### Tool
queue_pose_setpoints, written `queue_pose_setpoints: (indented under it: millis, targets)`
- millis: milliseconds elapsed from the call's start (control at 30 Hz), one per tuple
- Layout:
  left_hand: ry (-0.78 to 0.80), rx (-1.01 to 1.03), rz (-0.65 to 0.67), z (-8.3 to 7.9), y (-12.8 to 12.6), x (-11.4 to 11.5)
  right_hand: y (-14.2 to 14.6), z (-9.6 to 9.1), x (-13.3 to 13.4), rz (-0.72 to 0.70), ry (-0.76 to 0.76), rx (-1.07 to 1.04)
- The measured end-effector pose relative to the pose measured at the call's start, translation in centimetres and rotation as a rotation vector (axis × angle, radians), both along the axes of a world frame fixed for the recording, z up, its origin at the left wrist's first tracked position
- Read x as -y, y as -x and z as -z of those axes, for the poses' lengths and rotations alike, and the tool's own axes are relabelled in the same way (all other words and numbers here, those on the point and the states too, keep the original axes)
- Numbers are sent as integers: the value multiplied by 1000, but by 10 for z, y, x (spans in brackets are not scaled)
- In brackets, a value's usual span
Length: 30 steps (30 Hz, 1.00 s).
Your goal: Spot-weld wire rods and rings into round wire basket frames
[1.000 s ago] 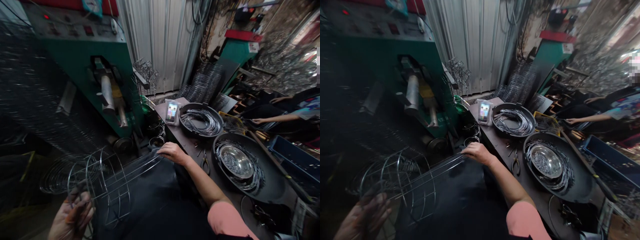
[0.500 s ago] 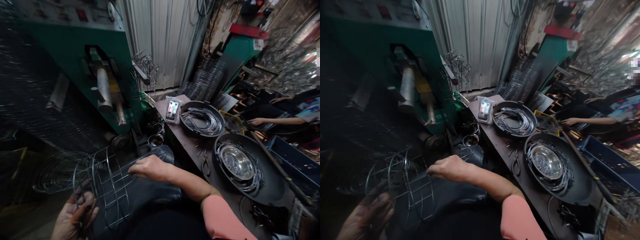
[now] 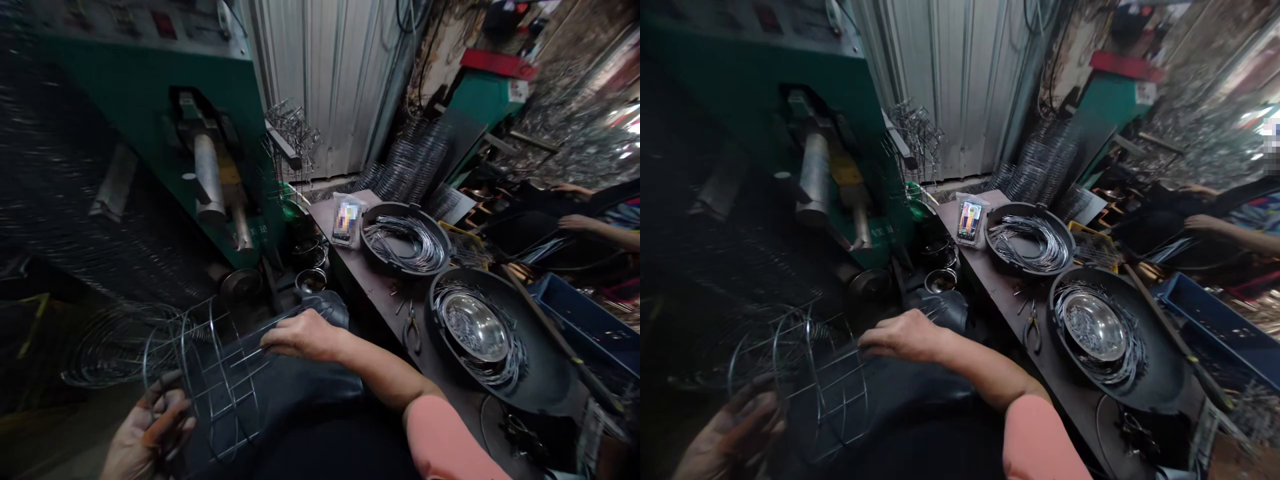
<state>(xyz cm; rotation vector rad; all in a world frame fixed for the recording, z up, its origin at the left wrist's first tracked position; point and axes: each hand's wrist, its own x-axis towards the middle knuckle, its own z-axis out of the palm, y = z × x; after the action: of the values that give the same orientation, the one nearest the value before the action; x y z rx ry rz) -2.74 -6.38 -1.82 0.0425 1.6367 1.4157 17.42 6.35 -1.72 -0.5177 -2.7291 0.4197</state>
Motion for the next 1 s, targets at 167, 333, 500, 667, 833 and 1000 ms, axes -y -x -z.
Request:
queue_pose_setpoints:
  millis: [167,333,500,667,833,1000]
  targets:
    - [-2,12,-9,-2,-1,-1,-2,3,-2,1,13,-26]
    - [-13,7,-1,-2,-3,-4,2,5,0,-15,-6,-4]
    - [-10,12,-30,0,-2,-2,5,4,-1,-48,-1,-2]
    - [-9,15,-3,-4,-3,-2,6,6,-2,-81,-2,-1]
    - [-72,-6,63,-8,-6,-3,7,8,-1,-79,6,24]
    - [-83,3,63,-5,-5,-3,8,9,-2,-70,5,28]
